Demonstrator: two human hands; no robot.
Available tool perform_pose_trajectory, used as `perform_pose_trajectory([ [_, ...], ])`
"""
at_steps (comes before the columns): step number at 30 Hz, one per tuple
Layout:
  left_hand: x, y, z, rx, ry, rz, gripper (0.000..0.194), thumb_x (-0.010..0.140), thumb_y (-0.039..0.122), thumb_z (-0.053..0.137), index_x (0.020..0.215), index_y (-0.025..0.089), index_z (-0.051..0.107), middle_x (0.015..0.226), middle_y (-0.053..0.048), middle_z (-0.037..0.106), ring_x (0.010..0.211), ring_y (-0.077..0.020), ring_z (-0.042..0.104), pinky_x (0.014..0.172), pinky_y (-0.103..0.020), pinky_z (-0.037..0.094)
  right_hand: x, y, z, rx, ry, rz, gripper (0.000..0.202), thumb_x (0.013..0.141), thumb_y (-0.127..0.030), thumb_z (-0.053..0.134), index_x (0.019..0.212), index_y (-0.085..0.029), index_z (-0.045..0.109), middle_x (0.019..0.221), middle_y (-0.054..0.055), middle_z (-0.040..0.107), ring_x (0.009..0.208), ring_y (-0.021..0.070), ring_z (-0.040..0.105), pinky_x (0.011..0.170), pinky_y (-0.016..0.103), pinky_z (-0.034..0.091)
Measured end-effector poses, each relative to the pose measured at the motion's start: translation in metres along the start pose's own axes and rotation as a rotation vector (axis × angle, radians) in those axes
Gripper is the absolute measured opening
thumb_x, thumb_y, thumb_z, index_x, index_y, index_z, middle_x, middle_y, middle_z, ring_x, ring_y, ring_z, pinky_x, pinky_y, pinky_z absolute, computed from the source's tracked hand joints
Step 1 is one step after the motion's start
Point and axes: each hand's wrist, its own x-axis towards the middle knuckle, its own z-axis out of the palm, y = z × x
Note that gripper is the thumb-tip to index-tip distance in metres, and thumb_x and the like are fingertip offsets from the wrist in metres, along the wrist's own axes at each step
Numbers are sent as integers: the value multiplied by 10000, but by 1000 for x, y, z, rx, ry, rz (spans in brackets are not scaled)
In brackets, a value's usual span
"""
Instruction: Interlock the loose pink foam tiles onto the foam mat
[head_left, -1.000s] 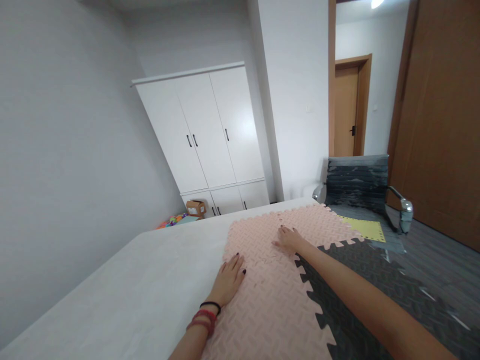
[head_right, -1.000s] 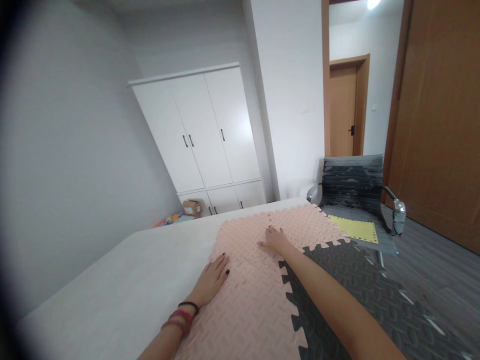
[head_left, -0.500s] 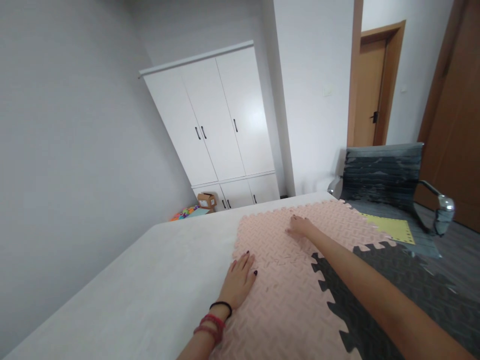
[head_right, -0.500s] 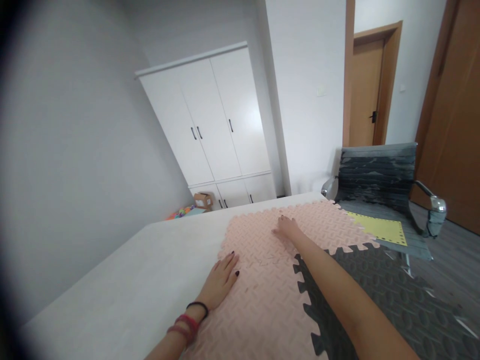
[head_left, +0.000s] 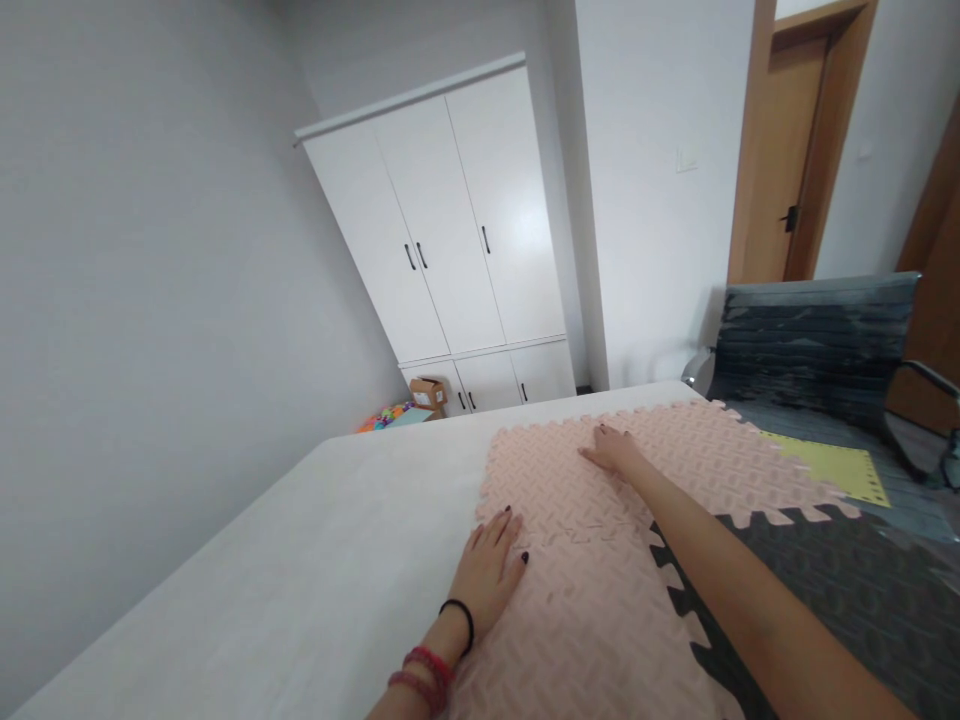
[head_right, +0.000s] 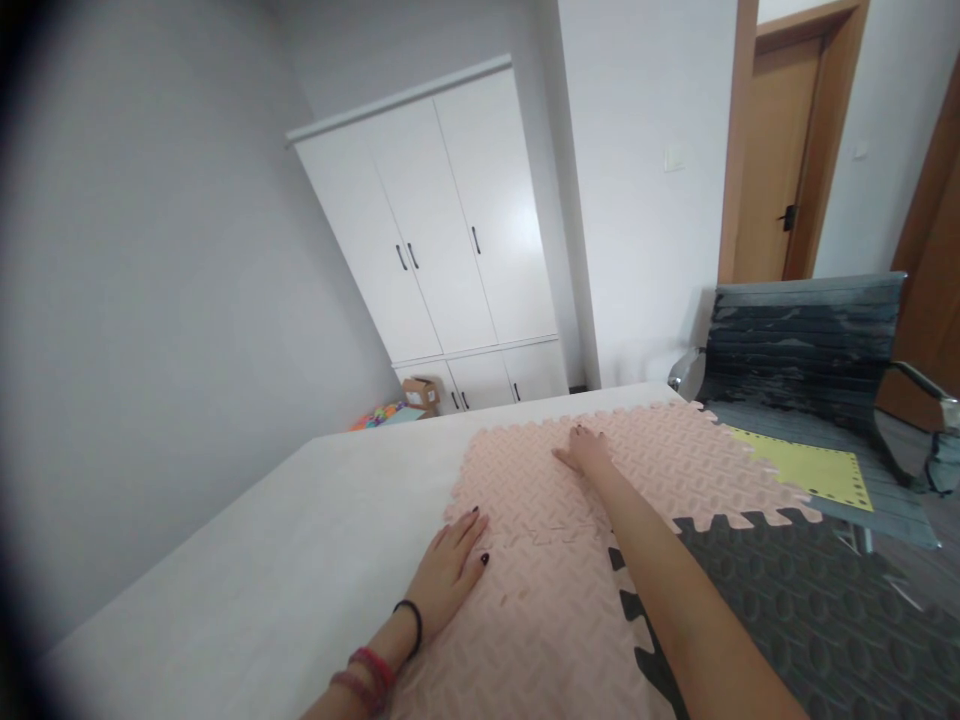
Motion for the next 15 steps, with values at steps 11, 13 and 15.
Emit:
perform_pose_trajectory([
  [11,1,3,-3,-41,-22,-32,572,908,503,308,1437,285,297,1532,-6,259,1408,-172,223,1166,-418,165,42,-7,16,8,117,55,579,869,-496,425,1294,-106,463,1270,219,537,1210,314,453,1043,552,172],
  [13,1,2,-3,-57,-27,-41,568,901,488,330,1434,292,304,1531,-2,262,1407,-175,226,1166,-423,165,47,-9,19,20,120,56,552,858,-481,442,1245,-92,506,1195,221,581,1152,324,499,1012,521,240],
  [15,1,2,-2,-66,-25,-45,570,895,475,343,1433,292,306,1530,-2,263,1407,-179,228,1166,-426,163,51,-10,19,32,115,48,543,847,-479,453,1217,-88,528,1172,220,591,1133,328,512,969,472,307],
])
